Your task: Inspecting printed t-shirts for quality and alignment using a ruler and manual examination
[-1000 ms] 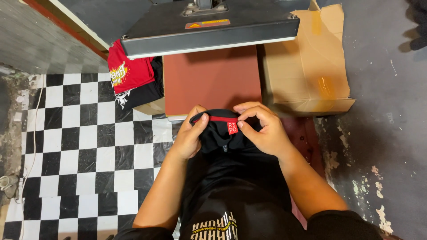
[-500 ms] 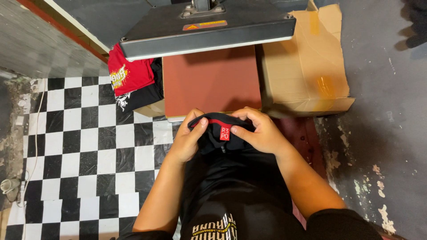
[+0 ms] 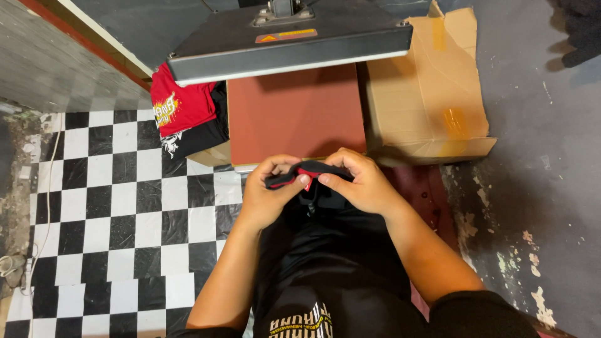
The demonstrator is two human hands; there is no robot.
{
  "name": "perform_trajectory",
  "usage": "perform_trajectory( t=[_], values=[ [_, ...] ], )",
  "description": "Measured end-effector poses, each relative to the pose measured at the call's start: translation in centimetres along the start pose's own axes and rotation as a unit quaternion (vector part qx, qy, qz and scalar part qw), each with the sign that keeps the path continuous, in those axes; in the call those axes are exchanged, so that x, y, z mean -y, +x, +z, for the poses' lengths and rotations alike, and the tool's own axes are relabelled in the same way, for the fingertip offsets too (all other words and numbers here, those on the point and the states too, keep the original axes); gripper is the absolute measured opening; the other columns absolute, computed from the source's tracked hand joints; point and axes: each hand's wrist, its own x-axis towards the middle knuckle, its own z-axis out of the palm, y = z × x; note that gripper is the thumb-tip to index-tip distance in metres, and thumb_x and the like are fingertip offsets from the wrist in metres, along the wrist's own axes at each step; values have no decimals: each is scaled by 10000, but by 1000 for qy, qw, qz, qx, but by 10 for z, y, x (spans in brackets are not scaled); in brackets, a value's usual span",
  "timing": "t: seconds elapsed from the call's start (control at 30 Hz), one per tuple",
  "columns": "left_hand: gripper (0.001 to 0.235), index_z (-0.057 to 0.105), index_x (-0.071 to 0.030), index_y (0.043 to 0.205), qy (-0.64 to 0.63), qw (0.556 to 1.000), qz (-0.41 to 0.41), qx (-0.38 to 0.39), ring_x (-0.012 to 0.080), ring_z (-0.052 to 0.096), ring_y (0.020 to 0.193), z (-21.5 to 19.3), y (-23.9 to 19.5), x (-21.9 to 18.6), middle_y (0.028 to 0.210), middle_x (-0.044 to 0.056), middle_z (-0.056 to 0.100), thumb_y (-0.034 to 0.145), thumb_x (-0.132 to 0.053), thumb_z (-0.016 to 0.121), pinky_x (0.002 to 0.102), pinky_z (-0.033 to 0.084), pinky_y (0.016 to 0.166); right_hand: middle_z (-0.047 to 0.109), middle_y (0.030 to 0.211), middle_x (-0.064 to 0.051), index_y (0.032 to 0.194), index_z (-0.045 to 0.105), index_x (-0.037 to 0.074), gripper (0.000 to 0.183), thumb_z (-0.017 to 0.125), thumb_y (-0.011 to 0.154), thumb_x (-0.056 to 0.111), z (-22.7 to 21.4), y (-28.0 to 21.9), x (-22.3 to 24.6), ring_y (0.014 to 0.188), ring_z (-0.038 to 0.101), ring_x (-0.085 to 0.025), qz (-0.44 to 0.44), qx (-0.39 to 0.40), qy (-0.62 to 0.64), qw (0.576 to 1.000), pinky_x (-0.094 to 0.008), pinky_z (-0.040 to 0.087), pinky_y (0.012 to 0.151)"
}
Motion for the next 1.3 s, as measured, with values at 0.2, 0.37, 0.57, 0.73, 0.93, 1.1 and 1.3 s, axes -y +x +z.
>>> perform_trajectory(
  t=[0.2, 0.37, 0.57, 0.73, 0.93, 1.1, 1.3],
  values=[
    [422, 688, 0, 1168, -38, 998, -6, -48, 106, 692, 794, 3, 1, -23, 908, 101, 756, 798, -52, 883, 235, 587, 740, 634, 736, -41, 955, 719, 56, 57, 755, 923, 87, -2, 0, 3, 739, 606, -138, 27, 13, 15, 999, -324, 518, 737],
    [340, 722, -22, 1174, 11, 997, -21, -69, 114, 672, 870, 1, 0, -16, 961, 96, 752, 862, -99, 831, 264, 589, 795, 654, 762, -26, 1025, 699, 57, 51, 688, 991, 92, -2, -4, -22, 781, 575, -92, 49, -29, 58, 997, -285, 520, 771],
    [242, 770, -62, 1077, 38, 988, -33, -145, 105, 667, 805, -4, 3, -17, 861, 75, 748, 864, -146, 848, 253, 584, 739, 692, 785, -19, 1010, 722, 51, 61, 738, 951, 55, -19, 9, -5, 780, 595, -64, 27, -38, 54, 997, -251, 523, 757],
    [263, 755, -45, 1089, 3, 990, -29, -138, 96, 667, 780, 0, 2, -25, 847, 75, 747, 859, -134, 847, 247, 583, 727, 701, 781, -30, 1006, 726, 38, 66, 745, 944, 31, -24, 14, 1, 764, 603, -63, 13, -37, 52, 998, -244, 520, 735],
    [197, 726, -77, 1010, 36, 993, -32, -107, 69, 583, 729, -9, 6, -11, 784, -1, 646, 887, -190, 830, 207, 511, 669, 687, 792, -24, 1001, 726, 36, 63, 751, 945, 45, -29, 12, -5, 762, 583, -55, 28, -63, 67, 995, -222, 511, 731],
    [177, 727, -84, 943, 136, 988, 8, -69, 84, 549, 690, -29, 17, -1, 727, -3, 575, 889, -202, 847, 231, 470, 619, 650, 789, -13, 1043, 706, 42, 93, 740, 963, 75, -35, 12, -7, 754, 572, -52, 48, -106, 81, 990, -207, 483, 711],
    [313, 692, -39, 1034, 301, 943, 107, 98, 355, 663, 856, -38, 11, -36, 854, 150, 640, 826, -196, 865, 454, 524, 824, 625, 798, -23, 1054, 695, 36, 100, 739, 977, 82, -46, 13, -13, 752, 564, -49, 64, -134, 75, 986, -183, 474, 689]
  ],
)
